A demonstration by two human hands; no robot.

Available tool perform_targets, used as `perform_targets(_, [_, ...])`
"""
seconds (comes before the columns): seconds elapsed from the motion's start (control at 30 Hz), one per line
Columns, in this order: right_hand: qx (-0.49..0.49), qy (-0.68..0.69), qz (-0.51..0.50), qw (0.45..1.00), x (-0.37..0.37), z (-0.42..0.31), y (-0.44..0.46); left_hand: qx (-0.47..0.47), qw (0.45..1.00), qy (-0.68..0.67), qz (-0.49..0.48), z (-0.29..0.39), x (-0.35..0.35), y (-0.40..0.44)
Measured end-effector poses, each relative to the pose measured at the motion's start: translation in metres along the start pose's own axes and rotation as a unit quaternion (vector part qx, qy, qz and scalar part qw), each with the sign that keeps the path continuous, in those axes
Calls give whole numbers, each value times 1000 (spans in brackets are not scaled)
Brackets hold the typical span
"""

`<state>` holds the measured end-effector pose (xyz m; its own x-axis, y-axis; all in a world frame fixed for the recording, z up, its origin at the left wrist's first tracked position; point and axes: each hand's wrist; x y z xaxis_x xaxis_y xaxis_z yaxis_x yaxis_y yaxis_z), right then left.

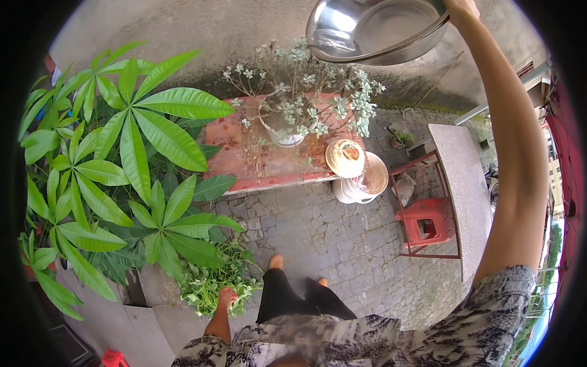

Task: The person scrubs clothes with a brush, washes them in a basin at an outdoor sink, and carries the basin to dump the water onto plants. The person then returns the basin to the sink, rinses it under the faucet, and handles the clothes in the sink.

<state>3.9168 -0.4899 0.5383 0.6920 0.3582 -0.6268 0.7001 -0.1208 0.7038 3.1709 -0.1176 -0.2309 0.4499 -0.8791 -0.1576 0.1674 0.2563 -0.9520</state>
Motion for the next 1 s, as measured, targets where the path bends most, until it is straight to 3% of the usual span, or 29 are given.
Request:
perform_targets(0.03, [61,34,51,996,-1,-24,-19,-4,1000,0,0,2,0,0])
perform_targets(0.23, [39,38,62,997,11,-33,-14,13,1000,-4,-5,1,0,-1])
perform_targets(0.57, [47,-128,-36,990,10,-9,17,-10,1000,9,6,-11,8,-4])
perform_targets(0.7, [1,-190,-61,980,-5,-2,6,-24,1000,7,0,-12,5,-9])
perform_targets(1.0, [44,-148,-41,987,-41,28,8,-21,1000,12,1,-10,1,-7])
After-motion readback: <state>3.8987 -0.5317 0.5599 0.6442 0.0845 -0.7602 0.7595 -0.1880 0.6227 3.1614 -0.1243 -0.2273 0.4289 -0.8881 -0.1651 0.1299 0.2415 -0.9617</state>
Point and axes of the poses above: each hand's wrist, its own y-axis towards the middle knuckle, its own x-axis out of the palm, z = x × y, and after that the axes turned 6 degrees about -x, right-handed
